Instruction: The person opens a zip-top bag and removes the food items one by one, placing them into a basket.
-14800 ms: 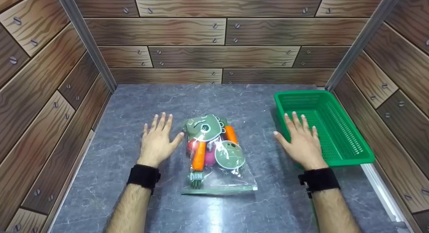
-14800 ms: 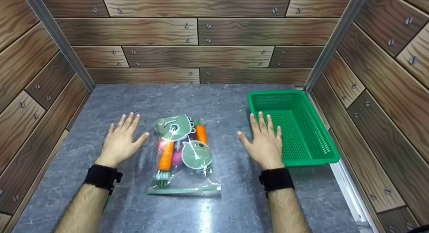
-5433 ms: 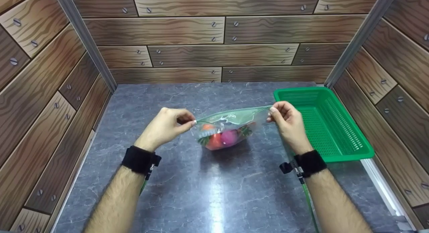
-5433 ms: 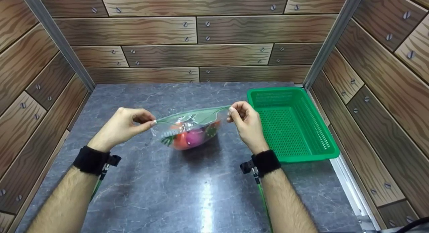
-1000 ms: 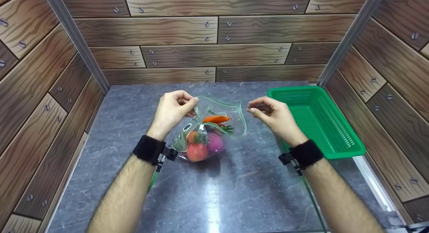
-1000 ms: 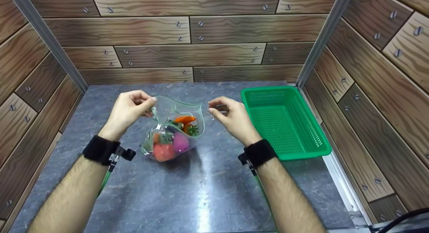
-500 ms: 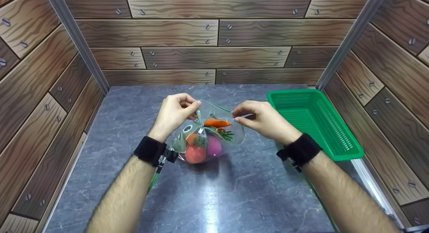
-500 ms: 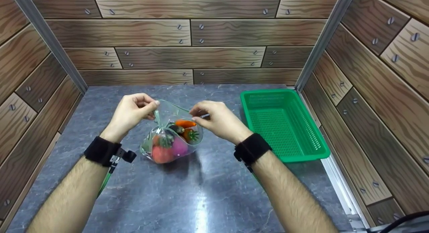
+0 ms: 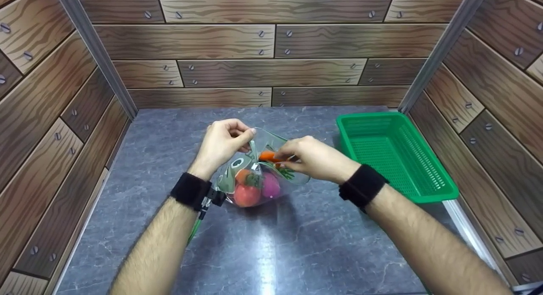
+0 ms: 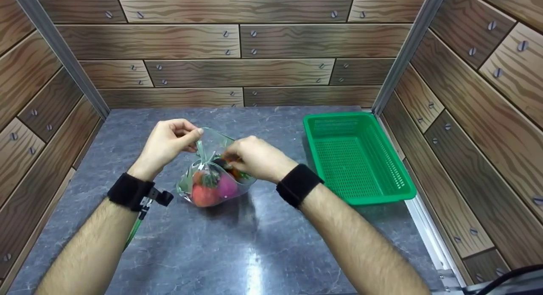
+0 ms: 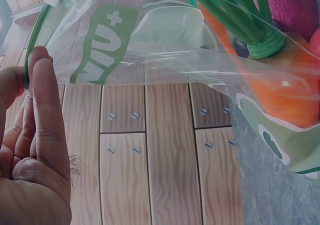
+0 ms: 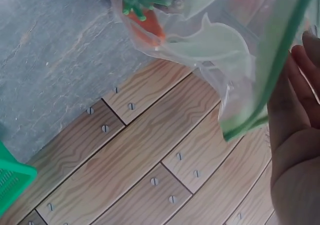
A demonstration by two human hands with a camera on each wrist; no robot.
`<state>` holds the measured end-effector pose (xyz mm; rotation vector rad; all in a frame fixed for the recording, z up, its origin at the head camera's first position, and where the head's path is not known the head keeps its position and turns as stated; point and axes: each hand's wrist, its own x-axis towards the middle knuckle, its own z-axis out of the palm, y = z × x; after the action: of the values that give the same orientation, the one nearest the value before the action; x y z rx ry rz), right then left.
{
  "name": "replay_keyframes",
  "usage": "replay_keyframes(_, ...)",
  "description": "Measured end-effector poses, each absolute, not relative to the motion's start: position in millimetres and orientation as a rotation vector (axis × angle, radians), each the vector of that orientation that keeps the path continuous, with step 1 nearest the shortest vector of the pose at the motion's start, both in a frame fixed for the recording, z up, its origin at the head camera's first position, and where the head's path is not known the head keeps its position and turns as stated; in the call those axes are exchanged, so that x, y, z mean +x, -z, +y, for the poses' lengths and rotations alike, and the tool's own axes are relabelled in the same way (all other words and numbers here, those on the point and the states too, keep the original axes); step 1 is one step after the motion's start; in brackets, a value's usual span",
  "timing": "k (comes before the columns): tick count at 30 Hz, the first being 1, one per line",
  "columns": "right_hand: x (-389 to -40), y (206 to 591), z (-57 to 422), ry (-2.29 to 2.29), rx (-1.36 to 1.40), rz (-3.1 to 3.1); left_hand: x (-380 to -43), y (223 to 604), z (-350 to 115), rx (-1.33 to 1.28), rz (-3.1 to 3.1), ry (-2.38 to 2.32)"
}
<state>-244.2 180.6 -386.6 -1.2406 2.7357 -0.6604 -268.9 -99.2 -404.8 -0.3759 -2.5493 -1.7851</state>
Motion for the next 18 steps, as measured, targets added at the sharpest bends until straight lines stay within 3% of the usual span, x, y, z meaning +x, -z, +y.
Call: replay_keyframes(18,-250.2,414.7,147.1,0.331,-1.346,2.805,-269.7,407.8,-99.2,-0.397,-2.548,1.721)
